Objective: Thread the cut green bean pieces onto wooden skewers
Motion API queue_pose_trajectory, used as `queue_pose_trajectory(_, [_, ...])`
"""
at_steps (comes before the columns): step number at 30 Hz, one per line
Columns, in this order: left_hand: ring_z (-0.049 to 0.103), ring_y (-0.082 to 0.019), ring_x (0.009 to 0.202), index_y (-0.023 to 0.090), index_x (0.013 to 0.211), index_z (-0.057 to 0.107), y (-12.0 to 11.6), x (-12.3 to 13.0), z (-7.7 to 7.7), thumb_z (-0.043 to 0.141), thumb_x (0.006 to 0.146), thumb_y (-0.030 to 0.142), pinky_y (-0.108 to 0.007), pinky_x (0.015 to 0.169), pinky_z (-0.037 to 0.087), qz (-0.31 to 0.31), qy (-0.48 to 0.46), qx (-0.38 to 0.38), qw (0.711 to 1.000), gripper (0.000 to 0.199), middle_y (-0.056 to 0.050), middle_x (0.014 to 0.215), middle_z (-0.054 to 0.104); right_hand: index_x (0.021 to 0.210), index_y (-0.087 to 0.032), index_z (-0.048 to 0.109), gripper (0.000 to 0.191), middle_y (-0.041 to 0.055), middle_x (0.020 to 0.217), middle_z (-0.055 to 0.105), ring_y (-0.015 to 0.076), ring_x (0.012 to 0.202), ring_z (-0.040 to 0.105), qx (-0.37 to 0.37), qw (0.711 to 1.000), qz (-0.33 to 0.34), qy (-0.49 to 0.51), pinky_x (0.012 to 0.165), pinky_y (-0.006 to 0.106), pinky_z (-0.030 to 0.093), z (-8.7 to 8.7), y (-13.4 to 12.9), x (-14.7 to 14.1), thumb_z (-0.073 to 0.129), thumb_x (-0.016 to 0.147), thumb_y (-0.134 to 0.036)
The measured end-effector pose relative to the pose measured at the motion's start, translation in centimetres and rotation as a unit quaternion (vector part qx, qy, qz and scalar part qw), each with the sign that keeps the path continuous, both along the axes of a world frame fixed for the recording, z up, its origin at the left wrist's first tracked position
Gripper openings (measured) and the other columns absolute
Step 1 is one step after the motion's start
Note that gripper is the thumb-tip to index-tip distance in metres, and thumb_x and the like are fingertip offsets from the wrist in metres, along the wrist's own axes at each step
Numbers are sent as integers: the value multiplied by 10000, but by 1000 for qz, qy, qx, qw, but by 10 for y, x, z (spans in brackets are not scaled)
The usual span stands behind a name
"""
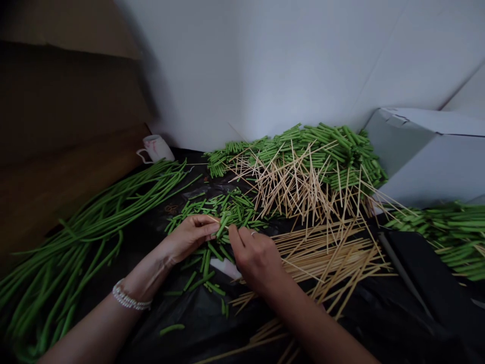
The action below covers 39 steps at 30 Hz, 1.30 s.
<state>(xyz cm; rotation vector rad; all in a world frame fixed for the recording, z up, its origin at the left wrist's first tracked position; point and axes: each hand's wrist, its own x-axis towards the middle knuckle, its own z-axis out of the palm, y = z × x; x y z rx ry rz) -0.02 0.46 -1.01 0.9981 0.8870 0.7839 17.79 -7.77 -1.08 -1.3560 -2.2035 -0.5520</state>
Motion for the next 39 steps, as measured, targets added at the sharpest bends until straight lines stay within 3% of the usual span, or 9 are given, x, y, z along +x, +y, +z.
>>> queue_pose_trajectory(7, [626,-155,747,172,851,754,7,-14,16,785,686,311,-273,734,470,-52,136,177,973,218,-43,841,725,1155,-84,609,352,32,766,616,134,610,517,5,1000,-27,14,575,271,356,0,3,10,407,869,-45])
queue_pose_trajectory(9, [616,-165,755,169,838,747,8,-19,21,774,693,307,-285,738,463,-113,196,249,942,202,-40,817,697,1153,-100,610,350,27,767,618,134,599,510,13,999,-38,17,566,273,347,-2,5,12,413,868,-51])
queue_pose_trajectory(12, [592,-178,843,193,825,744,8,-25,23,753,704,273,-307,832,434,-210,279,368,862,145,-28,850,658,1158,-106,607,354,26,778,624,137,601,512,6,999,-35,15,565,278,344,-5,6,14,425,859,-52])
queue_pose_trajectory(16, [534,-198,954,232,850,731,4,-27,21,708,699,196,-341,941,367,-253,368,446,776,157,-18,940,626,1154,-104,612,353,30,778,626,136,601,507,1,999,-35,18,564,279,337,-5,6,13,433,854,-50])
queue_pose_trajectory(21, [522,-206,932,221,805,707,-1,-22,19,692,699,185,-360,941,348,-256,418,475,731,113,-16,909,613,1163,-115,611,354,29,787,629,130,598,491,-9,999,-39,21,560,271,328,-6,6,12,435,860,-65])
queue_pose_trajectory(24, [540,-200,897,213,795,703,1,-20,17,659,771,230,-338,882,375,-235,412,471,744,53,-21,868,640,1163,-111,614,361,31,793,630,129,599,491,-4,999,-36,22,560,272,328,-6,6,13,431,857,-60])
queue_pose_trajectory(30, [613,-190,864,198,825,723,12,-23,16,679,789,273,-298,821,417,-87,353,414,834,95,-29,869,712,1156,-108,634,341,15,723,602,129,587,493,44,998,-32,40,557,275,326,-3,7,15,429,887,-66])
queue_pose_trajectory(34, [633,-172,777,171,818,726,15,-21,15,708,762,294,-277,756,447,12,264,312,913,136,-37,833,725,1146,-109,640,331,15,723,601,127,588,495,42,998,-31,36,562,271,331,-3,7,14,436,887,-69])
queue_pose_trajectory(39, [640,-129,742,174,822,727,11,-12,6,791,684,329,-245,758,476,51,45,120,990,216,-15,774,725,1170,-113,619,358,21,760,615,127,598,498,26,999,-28,33,569,269,341,-5,6,13,434,870,-56])
